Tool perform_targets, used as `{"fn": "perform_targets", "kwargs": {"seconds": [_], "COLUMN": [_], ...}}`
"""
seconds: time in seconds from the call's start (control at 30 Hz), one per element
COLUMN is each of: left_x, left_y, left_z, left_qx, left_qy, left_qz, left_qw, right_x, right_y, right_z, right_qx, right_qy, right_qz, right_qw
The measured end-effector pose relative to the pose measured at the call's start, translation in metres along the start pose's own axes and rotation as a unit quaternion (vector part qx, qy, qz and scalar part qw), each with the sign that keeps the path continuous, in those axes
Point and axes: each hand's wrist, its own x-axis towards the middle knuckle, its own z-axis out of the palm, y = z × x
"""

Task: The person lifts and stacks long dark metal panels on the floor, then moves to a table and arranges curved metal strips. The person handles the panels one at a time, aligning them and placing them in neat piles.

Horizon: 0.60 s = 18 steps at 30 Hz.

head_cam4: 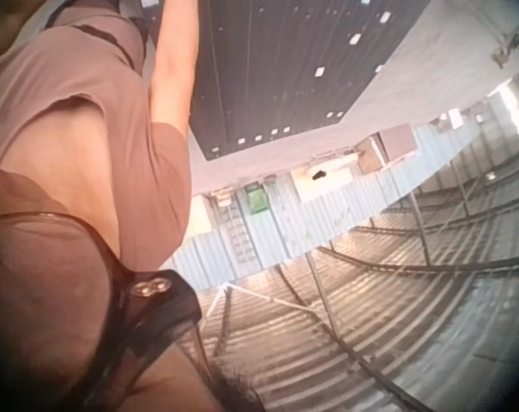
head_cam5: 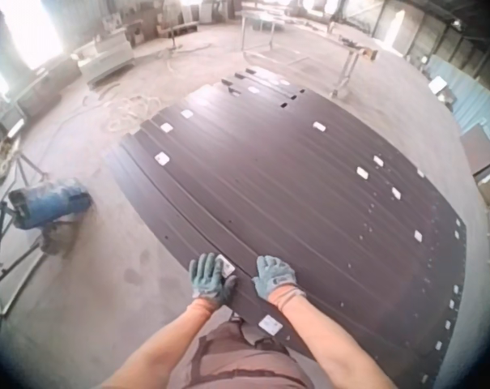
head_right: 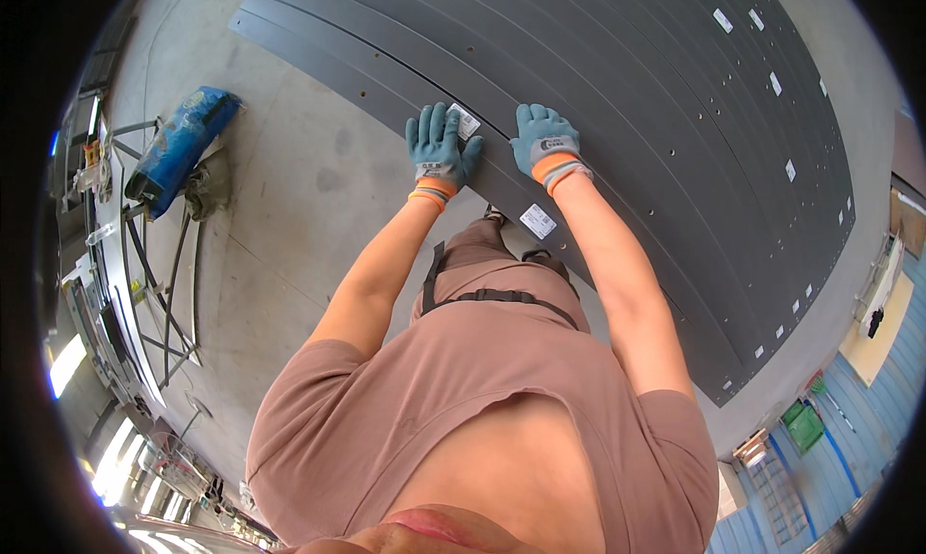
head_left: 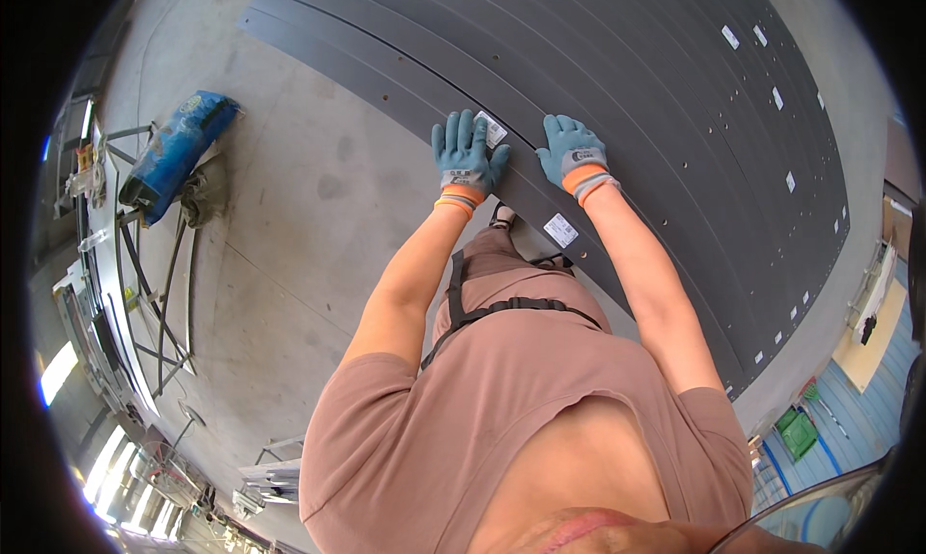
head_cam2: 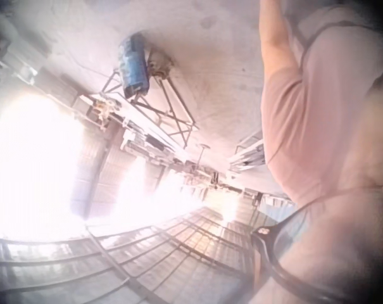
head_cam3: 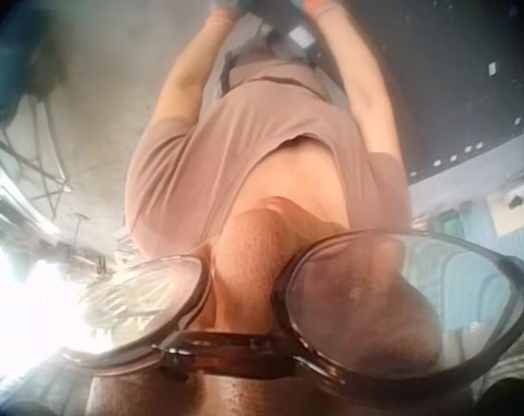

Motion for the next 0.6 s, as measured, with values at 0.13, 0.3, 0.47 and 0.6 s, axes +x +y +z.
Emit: {"fn": "perform_targets", "kwargs": {"seconds": [0.13,0.3,0.47,0.6], "left_x": [0.000,0.002,0.001,0.001], "left_y": [-0.004,0.000,0.000,-0.002], "left_z": [0.000,-0.003,-0.005,-0.002], "left_qx": [-0.006,-0.027,-0.044,-0.039], "left_qy": [0.017,0.036,0.030,0.036], "left_qz": [0.000,0.002,-0.005,0.005], "left_qw": [1.000,0.999,0.999,0.999], "right_x": [0.012,0.015,0.029,0.037], "right_y": [-0.012,-0.024,-0.016,0.028], "right_z": [-0.002,-0.005,-0.009,0.002], "right_qx": [-0.026,-0.065,-0.031,-0.009], "right_qy": [-0.064,-0.072,-0.091,-0.098], "right_qz": [0.025,0.004,0.043,0.052], "right_qw": [0.997,0.995,0.994,0.994]}}
